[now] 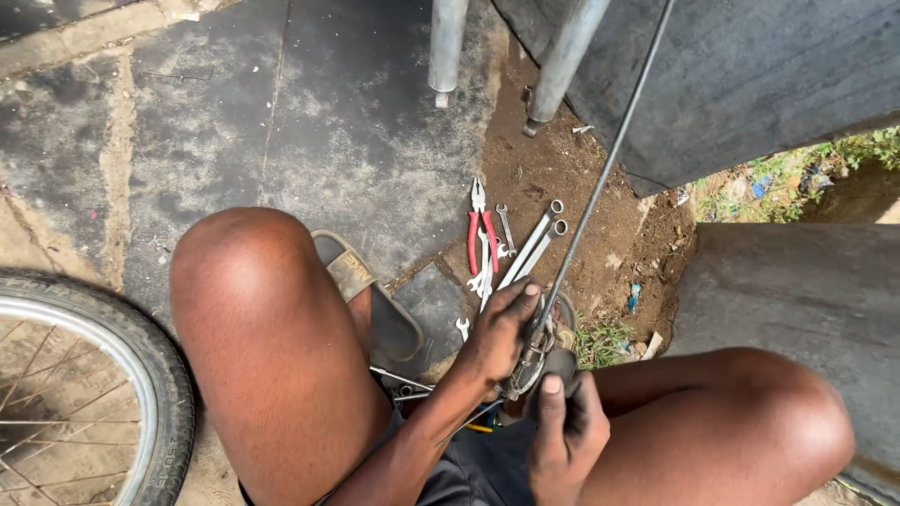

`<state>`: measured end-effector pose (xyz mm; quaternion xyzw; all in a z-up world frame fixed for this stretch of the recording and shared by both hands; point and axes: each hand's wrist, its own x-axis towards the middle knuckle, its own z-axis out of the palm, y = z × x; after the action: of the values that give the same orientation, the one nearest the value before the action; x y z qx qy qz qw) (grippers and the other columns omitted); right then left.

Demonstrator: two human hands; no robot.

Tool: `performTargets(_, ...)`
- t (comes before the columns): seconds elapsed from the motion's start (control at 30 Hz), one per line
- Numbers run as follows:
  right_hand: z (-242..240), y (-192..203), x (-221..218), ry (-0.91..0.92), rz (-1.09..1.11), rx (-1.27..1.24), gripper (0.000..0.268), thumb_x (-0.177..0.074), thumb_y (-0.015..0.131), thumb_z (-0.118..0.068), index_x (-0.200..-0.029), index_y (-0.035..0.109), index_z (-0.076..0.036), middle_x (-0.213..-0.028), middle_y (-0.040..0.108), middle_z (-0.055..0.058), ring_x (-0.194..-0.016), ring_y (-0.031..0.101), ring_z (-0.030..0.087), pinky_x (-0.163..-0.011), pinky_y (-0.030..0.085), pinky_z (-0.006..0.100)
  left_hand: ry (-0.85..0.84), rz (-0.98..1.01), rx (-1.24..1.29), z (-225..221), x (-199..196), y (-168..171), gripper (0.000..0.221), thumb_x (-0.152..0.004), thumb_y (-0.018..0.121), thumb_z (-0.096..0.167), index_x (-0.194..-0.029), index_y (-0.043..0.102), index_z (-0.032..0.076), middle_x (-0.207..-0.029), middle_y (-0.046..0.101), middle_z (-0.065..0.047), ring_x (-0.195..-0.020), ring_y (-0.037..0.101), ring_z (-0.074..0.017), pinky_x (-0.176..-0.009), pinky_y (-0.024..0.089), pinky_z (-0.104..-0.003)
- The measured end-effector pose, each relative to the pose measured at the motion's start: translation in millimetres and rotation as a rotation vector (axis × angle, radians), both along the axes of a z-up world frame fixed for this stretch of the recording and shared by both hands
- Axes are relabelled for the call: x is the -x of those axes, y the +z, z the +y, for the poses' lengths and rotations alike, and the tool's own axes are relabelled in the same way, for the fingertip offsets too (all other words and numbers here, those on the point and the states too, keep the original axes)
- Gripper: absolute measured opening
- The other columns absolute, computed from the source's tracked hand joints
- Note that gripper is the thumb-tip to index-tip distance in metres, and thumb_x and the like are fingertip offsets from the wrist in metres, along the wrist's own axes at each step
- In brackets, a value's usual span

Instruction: Repairing and reassembling motorcycle brake components.

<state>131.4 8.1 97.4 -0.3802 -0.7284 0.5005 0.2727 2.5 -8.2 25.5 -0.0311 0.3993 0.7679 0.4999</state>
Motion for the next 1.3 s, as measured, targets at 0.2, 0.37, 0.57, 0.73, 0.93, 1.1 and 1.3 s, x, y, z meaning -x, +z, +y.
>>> performTargets(0.2, 5.9, 22.2, 29.4, 0.072, -0.105, -0.077, 0.018, -0.105, 0.059, -0.017, -0.104, 0.053, 0.000, -0.086, 0.060, 0.004, -0.078, 0.050, 0.006, -0.067, 0.047, 0.023, 0.093, -0.099, -0.085, 5.6, -10.1, -17.3, 0.032, -0.110, 0.050, 0.030, -0.098, 0.067, 0.005, -0.074, 0.058, 0.002, -0.059, 0.051, -0.0063, -0.051, 0.042, -0.023)
performTargets(0.37, 5.5, 20.5, 28.6, 0.007, -0.134, -0.046, 0.023, -0.113, 0.058, -0.019, -0.103, 0.050, 0.001, -0.087, 0.053, 0.007, -0.079, 0.044, 0.010, -0.069, 0.044, 0.027, 0.112, -0.104, -0.172, 9.2, -15.4, -16.4, 0.032, -0.115, 0.049, 0.027, -0.101, 0.066, 0.004, -0.080, 0.061, 0.000, -0.064, 0.053, -0.0065, -0.058, 0.046, -0.022)
performTargets(0.57, -8.6, 23.3, 38.0, 0.055, -0.105, -0.081, 0.015, -0.104, 0.055, -0.016, -0.104, 0.053, -0.002, -0.087, 0.058, 0.004, -0.080, 0.049, 0.009, -0.072, 0.046, 0.027, 0.256, -0.550, -0.016, 9.0, -1.8, -5.6, 0.020, -0.103, 0.047, 0.019, -0.096, 0.063, 0.010, -0.077, 0.067, -0.008, -0.060, 0.064, -0.0169, -0.056, 0.052, -0.031)
performTargets(0.73, 5.9, 29.6, 45.1, 0.107, -0.171, -0.203, 0.022, -0.106, 0.057, -0.016, -0.092, 0.048, -0.002, -0.076, 0.049, 0.003, -0.067, 0.042, 0.012, -0.059, 0.040, 0.029, 0.157, -0.605, -0.249, 11.2, -19.3, -21.6, 0.018, -0.103, 0.053, 0.021, -0.096, 0.066, 0.010, -0.072, 0.062, -0.001, -0.053, 0.058, -0.0118, -0.047, 0.050, -0.028)
performTargets(0.93, 3.3, 30.1, 50.0, 0.124, -0.119, -0.125, 0.026, -0.103, 0.059, -0.016, -0.085, 0.045, -0.003, -0.074, 0.049, 0.001, -0.064, 0.045, 0.009, -0.052, 0.040, 0.027, 0.195, -0.555, -0.279, 27.5, -25.4, -67.0, 0.018, -0.096, 0.053, 0.020, -0.088, 0.061, 0.006, -0.071, 0.062, -0.004, -0.056, 0.061, -0.0148, -0.050, 0.054, -0.030)
performTargets(1.1, 9.4, 40.7, 51.8, 0.103, -0.172, -0.201, 0.029, -0.108, 0.060, -0.016, -0.086, 0.046, -0.003, -0.073, 0.047, 0.002, -0.068, 0.041, 0.011, -0.059, 0.037, 0.028, 0.090, -0.278, -0.193, 16.4, -51.0, -62.0, 0.012, -0.101, 0.053, 0.009, -0.103, 0.065, 0.006, -0.082, 0.061, -0.001, -0.065, 0.060, -0.0117, -0.052, 0.051, -0.027)
performTargets(1.3, -3.8, 33.6, 52.0, 0.122, -0.115, -0.401, 0.030, -0.104, 0.065, -0.014, -0.085, 0.045, -0.002, -0.077, 0.044, 0.001, -0.070, 0.040, 0.010, -0.062, 0.038, 0.026, 0.153, -0.357, -0.075, 6.7, -25.5, -41.4, 0.022, -0.092, 0.053, 0.002, -0.108, 0.068, 0.006, -0.088, 0.069, -0.003, -0.074, 0.068, -0.0129, -0.063, 0.056, -0.028)
